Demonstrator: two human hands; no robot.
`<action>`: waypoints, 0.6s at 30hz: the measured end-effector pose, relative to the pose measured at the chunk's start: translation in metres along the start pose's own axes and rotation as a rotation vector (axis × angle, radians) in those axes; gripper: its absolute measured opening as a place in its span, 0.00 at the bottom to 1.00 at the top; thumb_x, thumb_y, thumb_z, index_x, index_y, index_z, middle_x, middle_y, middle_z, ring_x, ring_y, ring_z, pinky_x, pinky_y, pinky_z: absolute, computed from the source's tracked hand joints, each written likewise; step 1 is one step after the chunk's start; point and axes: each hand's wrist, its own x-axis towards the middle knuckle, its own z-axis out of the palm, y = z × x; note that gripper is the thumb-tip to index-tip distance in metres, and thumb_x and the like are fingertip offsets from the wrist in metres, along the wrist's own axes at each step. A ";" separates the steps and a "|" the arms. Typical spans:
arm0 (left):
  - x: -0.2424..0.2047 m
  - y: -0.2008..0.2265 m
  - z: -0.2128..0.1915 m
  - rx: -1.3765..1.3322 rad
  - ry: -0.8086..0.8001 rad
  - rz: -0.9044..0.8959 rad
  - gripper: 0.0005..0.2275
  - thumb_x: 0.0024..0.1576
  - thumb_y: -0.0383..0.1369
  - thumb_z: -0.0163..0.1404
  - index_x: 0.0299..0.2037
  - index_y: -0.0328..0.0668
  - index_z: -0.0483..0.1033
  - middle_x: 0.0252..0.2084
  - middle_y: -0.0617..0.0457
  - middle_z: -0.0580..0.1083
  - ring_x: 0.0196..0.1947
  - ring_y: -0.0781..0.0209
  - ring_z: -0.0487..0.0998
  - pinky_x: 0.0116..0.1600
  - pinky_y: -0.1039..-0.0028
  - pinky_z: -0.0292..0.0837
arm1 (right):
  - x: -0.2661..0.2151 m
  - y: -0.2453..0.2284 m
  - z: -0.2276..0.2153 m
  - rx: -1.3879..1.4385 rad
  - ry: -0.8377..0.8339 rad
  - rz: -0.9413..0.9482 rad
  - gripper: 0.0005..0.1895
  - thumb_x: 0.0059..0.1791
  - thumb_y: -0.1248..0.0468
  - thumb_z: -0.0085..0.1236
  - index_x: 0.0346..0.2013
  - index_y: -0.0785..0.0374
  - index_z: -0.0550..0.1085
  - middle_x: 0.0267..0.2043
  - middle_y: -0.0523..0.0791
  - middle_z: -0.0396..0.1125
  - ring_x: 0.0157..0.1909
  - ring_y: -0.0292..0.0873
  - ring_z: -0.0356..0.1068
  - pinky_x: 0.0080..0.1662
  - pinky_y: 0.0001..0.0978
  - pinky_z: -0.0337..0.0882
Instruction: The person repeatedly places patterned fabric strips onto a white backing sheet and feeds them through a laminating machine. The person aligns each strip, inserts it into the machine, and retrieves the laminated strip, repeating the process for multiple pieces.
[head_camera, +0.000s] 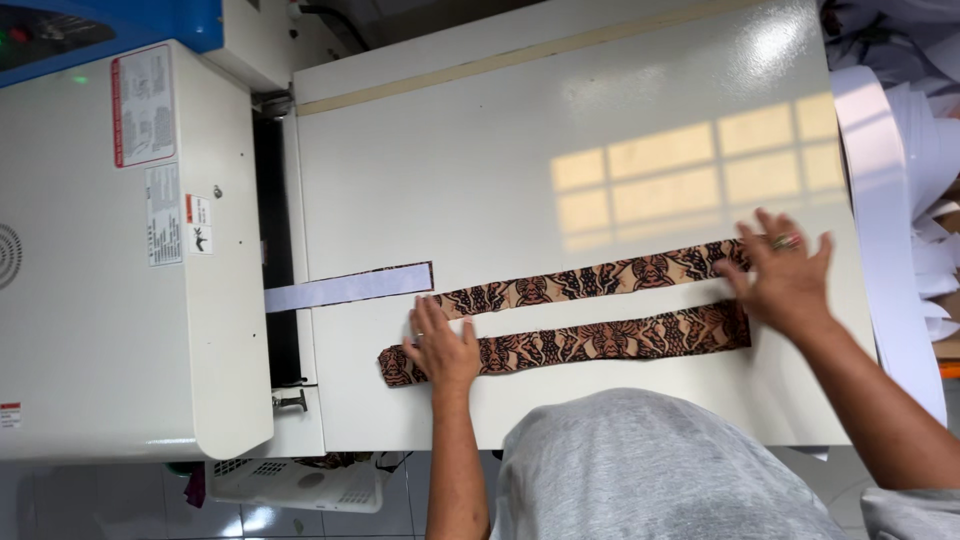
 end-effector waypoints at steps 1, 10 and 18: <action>-0.003 0.004 0.005 0.044 -0.121 0.033 0.39 0.59 0.53 0.46 0.75 0.42 0.44 0.78 0.44 0.41 0.76 0.46 0.42 0.71 0.38 0.31 | -0.010 -0.010 0.008 0.021 -0.020 -0.016 0.43 0.51 0.30 0.33 0.73 0.50 0.53 0.80 0.46 0.40 0.80 0.51 0.36 0.69 0.72 0.33; -0.012 -0.012 0.020 0.084 -0.183 0.032 0.39 0.59 0.61 0.40 0.75 0.48 0.47 0.79 0.47 0.43 0.78 0.40 0.37 0.72 0.36 0.22 | -0.030 -0.006 0.033 0.195 -0.044 0.000 0.46 0.50 0.32 0.33 0.75 0.55 0.50 0.80 0.47 0.36 0.79 0.53 0.31 0.67 0.75 0.32; -0.026 -0.037 0.018 -0.043 0.026 0.000 0.38 0.57 0.55 0.47 0.72 0.39 0.54 0.77 0.36 0.44 0.76 0.37 0.40 0.71 0.36 0.25 | -0.031 0.125 0.007 0.292 0.333 0.553 0.31 0.52 0.46 0.64 0.59 0.67 0.75 0.64 0.57 0.66 0.66 0.60 0.63 0.63 0.51 0.63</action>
